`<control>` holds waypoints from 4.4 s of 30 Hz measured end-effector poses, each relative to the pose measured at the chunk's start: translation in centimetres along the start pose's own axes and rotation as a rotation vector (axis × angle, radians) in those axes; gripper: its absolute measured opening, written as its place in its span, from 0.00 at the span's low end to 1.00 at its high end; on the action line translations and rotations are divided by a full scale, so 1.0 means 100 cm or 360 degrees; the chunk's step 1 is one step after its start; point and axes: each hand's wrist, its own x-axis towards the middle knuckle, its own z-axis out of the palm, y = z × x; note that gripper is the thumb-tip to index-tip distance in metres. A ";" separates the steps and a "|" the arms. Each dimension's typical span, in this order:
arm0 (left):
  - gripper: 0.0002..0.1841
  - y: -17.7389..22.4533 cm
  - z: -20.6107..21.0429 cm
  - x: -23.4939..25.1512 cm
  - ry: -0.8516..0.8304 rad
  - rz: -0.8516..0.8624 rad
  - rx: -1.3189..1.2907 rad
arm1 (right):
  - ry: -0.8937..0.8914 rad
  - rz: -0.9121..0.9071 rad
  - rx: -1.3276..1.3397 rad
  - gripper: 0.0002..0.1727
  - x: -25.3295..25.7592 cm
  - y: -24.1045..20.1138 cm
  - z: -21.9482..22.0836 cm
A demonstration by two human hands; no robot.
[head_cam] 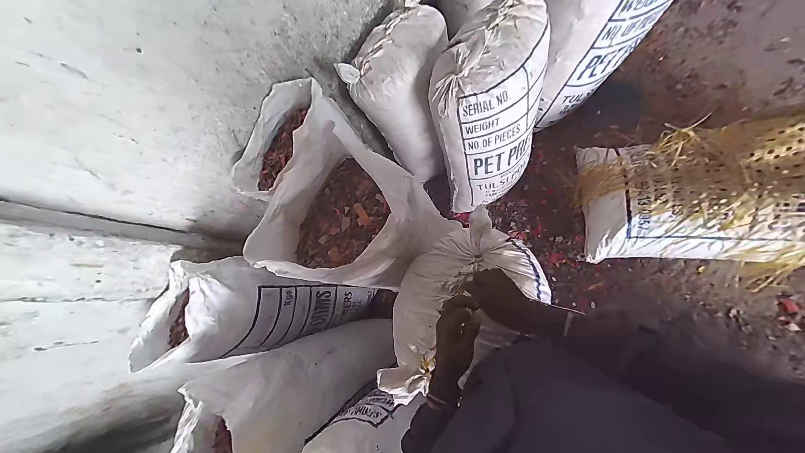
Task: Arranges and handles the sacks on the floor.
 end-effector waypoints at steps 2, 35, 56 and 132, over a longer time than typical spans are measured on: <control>0.20 0.008 -0.008 0.007 -0.0051 -0.0033 0.0100 | 0.0138 -0.0114 -0.0004 0.07 -0.006 -0.002 0.001; 0.10 -0.059 0.063 0.107 0.0125 -0.0059 0.1529 | -0.0651 0.0341 0.0909 0.14 0.136 0.101 -0.023; 0.09 -0.029 0.052 0.118 0.0270 -0.1057 0.0992 | -0.1205 -0.0225 0.0488 0.14 0.121 0.109 -0.038; 0.16 -0.009 0.030 0.064 -0.0025 -0.0508 -0.0506 | -0.0112 0.0898 0.0179 0.23 0.077 0.103 0.010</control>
